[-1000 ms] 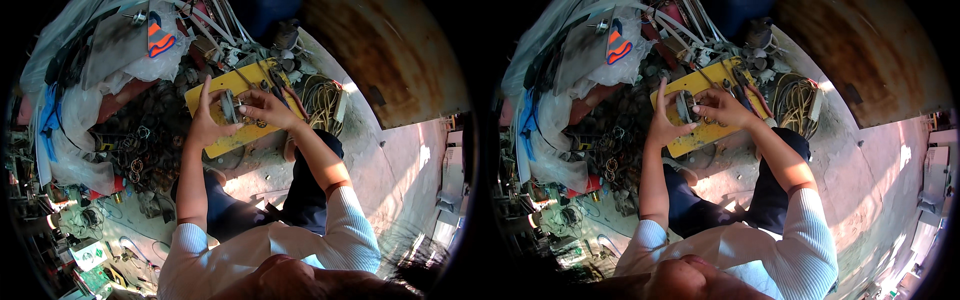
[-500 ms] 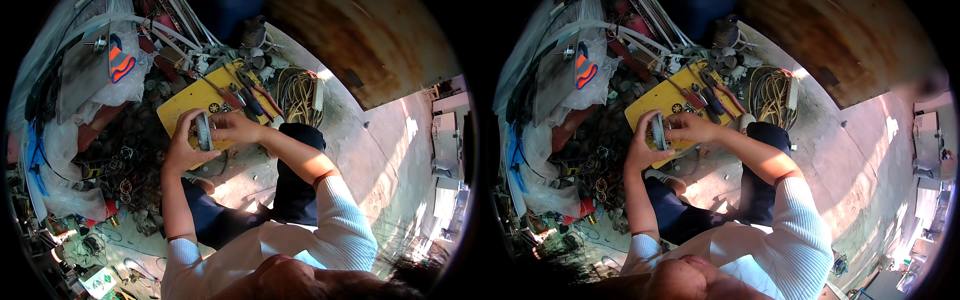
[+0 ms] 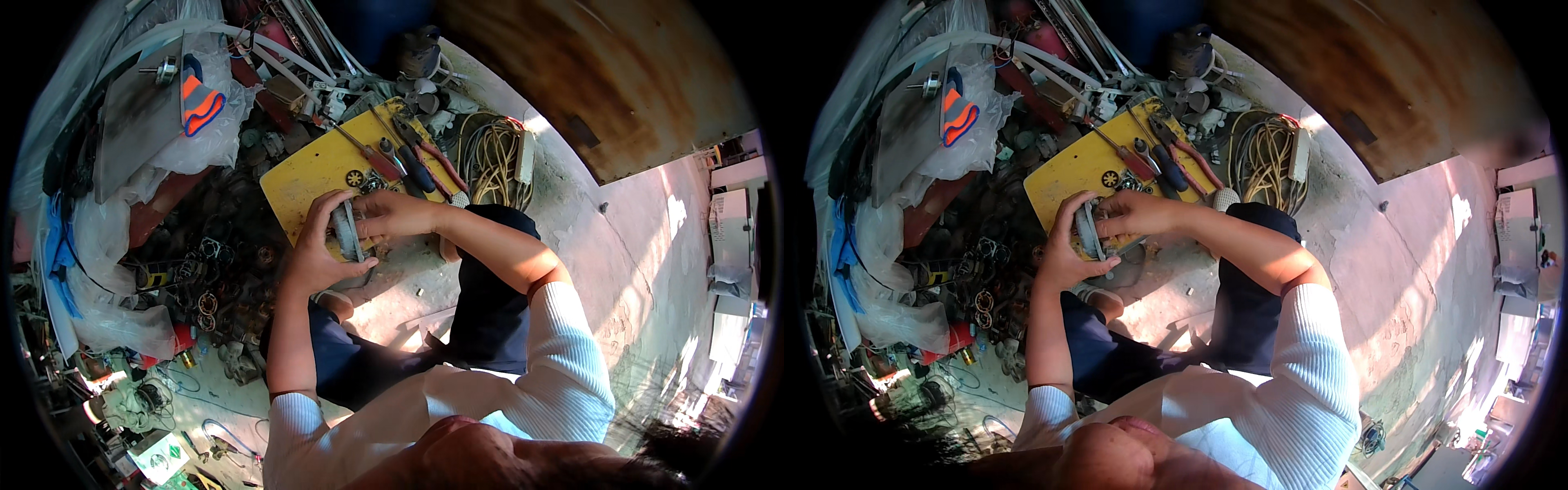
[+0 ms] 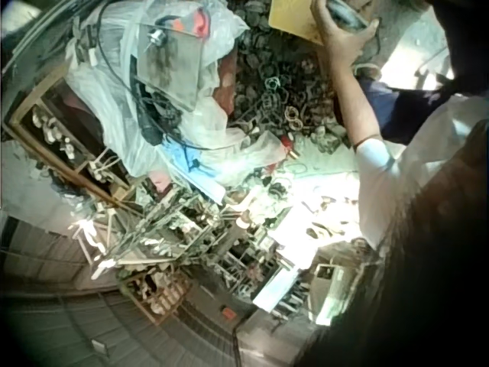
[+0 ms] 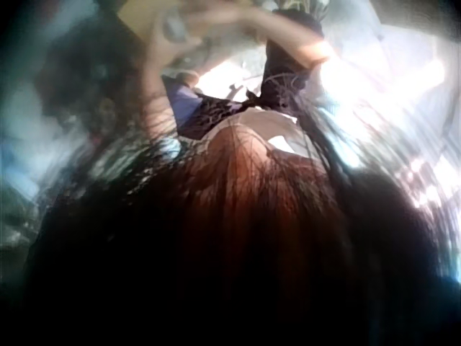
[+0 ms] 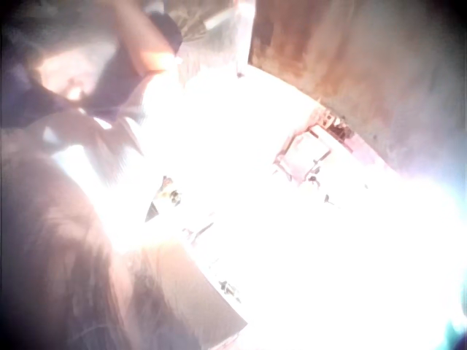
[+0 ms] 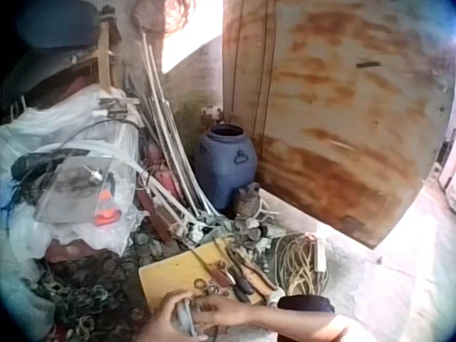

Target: The person removes internal components from a metal housing by hand and with a screwdriver, then wipes the parts with a cloth.

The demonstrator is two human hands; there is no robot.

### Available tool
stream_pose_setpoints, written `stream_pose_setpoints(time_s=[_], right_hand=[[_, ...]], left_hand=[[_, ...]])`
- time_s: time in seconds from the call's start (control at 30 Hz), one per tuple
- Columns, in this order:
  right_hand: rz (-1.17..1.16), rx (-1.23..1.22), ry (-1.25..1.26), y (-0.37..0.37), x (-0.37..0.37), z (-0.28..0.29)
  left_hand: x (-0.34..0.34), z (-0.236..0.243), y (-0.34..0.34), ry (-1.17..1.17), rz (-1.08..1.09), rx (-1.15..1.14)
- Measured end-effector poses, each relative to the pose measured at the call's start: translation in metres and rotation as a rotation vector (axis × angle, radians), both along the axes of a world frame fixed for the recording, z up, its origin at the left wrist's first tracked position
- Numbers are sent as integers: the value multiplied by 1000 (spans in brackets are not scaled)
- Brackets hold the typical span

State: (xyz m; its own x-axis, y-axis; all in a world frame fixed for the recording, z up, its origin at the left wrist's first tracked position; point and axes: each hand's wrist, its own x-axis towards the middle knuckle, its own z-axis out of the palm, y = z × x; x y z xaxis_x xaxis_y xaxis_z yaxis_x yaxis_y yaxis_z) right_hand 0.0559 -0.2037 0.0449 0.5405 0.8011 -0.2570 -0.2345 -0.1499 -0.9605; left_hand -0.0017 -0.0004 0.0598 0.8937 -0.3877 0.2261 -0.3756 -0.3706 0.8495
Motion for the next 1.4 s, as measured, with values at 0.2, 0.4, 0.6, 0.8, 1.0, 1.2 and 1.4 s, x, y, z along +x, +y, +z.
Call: stream_pose_setpoints(time_s=[0.2, 0.4, 0.6, 0.8, 1.0, 1.2, 1.4], right_hand=[[130, -23, 129, -5, 0, -7], [195, -72, 50, -15, -25, 1], [115, -150, -365, -19, -48, -7], [104, -190, -518, -20, -53, 8], [165, -156, -466, -23, -47, 12], [293, -48, -94, -19, -51, -2], [432, -28, 267, -17, -63, -22]], left_hand=[[-9, 7, -9, -75, -20, 87], [-31, -6, -20, -150, -39, 74], [-52, -23, -25, -211, 38, 71], [-54, -26, -23, -253, 14, 97], [-51, -17, -19, -234, -70, 114], [-58, -15, -22, -227, -125, 100], [-61, -17, -22, -255, -194, 40]])
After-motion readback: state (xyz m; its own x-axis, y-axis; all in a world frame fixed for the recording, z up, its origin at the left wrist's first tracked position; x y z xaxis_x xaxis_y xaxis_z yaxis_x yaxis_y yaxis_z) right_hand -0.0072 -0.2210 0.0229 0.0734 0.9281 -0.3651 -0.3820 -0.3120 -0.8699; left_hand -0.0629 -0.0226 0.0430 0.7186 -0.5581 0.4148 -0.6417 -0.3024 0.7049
